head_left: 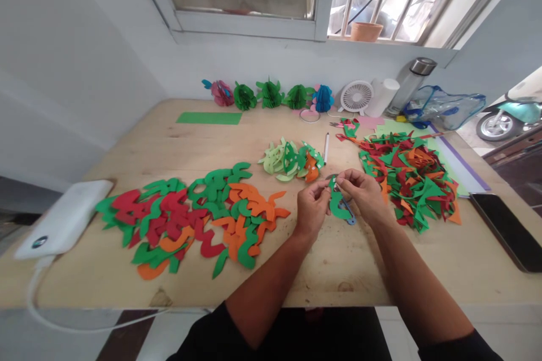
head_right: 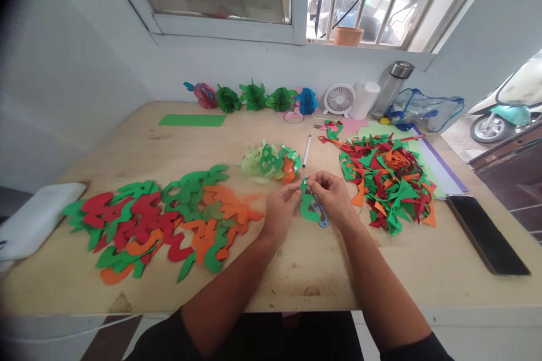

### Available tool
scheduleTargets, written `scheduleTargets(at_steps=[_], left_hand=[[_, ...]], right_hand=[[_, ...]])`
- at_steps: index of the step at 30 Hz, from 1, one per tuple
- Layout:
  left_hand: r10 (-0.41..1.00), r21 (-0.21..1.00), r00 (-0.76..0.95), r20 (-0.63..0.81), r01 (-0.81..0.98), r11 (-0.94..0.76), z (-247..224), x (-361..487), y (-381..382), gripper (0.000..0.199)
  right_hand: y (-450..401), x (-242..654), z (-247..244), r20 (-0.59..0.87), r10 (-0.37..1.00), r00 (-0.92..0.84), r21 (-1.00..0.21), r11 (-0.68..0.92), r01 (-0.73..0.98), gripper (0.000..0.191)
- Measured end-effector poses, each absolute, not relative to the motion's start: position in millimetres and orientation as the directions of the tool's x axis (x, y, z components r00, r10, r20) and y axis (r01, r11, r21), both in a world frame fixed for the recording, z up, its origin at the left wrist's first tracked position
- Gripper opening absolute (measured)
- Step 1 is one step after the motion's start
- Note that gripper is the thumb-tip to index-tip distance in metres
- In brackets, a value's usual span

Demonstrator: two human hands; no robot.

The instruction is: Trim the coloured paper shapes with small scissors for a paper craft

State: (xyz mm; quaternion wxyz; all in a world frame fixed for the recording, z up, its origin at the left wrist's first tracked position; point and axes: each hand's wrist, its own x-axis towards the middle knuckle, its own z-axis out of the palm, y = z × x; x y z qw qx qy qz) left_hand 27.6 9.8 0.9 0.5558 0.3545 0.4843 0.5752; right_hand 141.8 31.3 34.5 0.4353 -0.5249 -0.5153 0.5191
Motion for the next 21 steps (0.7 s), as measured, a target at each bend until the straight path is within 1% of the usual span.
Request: scheduleTargets(at_steps=[9,13,17,21], left_hand=[[0.98,0.951,-0.129,-0.149,-0.289,0.106,4.4,27.2,9.5,0.021],[0.98,0.945,-0.112,-0.162,-0.304,0.121,3.4,27.6,9.3,0.024],[0.979,0.943,-0.105,-0.173,-0.304,0.134,2.2,28.3,8.5,0.028],[0.983,0.94,-0.099,-0.155,-0.32,0.116,1.9,28.0,8.5,0.025]], right_hand=[[32.1,141.5,33.8,-0.118,0.992,-0.047,-0.987,-0.112,0.119,0.024],[31.9,141.6,32.0,-0.105,0.993,-0.047,-0.988,-0.099,0.122,0.023],[30.4,141.4,31.1,-0.088,0.995,-0.044,-0.984,-0.079,0.162,0.024],[29.9,141.5,30.4,-0.058,0.996,-0.06,-0.979,-0.045,0.198,0.023]])
